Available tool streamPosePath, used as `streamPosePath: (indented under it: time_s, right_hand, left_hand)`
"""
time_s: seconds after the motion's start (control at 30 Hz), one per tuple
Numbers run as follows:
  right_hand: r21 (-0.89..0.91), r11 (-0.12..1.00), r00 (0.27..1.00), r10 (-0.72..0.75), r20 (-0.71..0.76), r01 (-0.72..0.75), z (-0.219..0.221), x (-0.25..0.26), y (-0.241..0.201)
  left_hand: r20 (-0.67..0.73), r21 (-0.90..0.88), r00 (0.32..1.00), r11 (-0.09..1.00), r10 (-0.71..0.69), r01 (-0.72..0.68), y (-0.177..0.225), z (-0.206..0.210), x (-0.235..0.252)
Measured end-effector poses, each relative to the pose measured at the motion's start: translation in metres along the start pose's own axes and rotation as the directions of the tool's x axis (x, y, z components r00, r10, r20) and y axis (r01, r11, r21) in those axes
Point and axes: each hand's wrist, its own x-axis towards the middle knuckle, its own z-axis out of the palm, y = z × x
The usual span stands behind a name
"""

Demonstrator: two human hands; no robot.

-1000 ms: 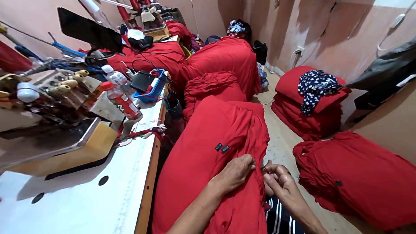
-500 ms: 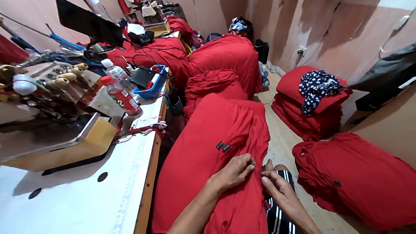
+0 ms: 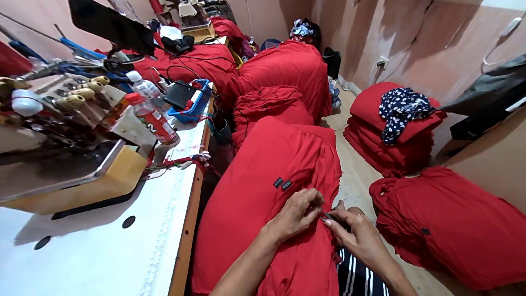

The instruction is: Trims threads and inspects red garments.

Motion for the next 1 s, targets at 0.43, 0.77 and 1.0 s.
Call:
streamPosePath:
  time_s: [0.43, 0.77, 1.0]
  right_hand:
    - [-0.184, 0.971, 0.977, -0.177, -0.122, 0.153, 0.007, -0.005, -0.001]
    - [-0.084, 0.994, 0.965, -0.091, -0.244, 0.072, -0.010, -0.003, 0.010]
    - [-0.127, 0.991, 0.999, -0.035, -0.039, 0.030, 0.004, -0.008, 0.003]
  left_hand:
    - [-0.010, -0.093, 1.000, 0.996, 0.006, -0.007, 0.000, -0.001, -0.001]
    - [-0.200, -0.113, 0.960, 0.978, -0.195, 0.175, 0.002, -0.002, -0.001]
    - [-0.157, -0.109, 0.967, 0.977, -0.199, 0.183, 0.002, -0.002, -0.001]
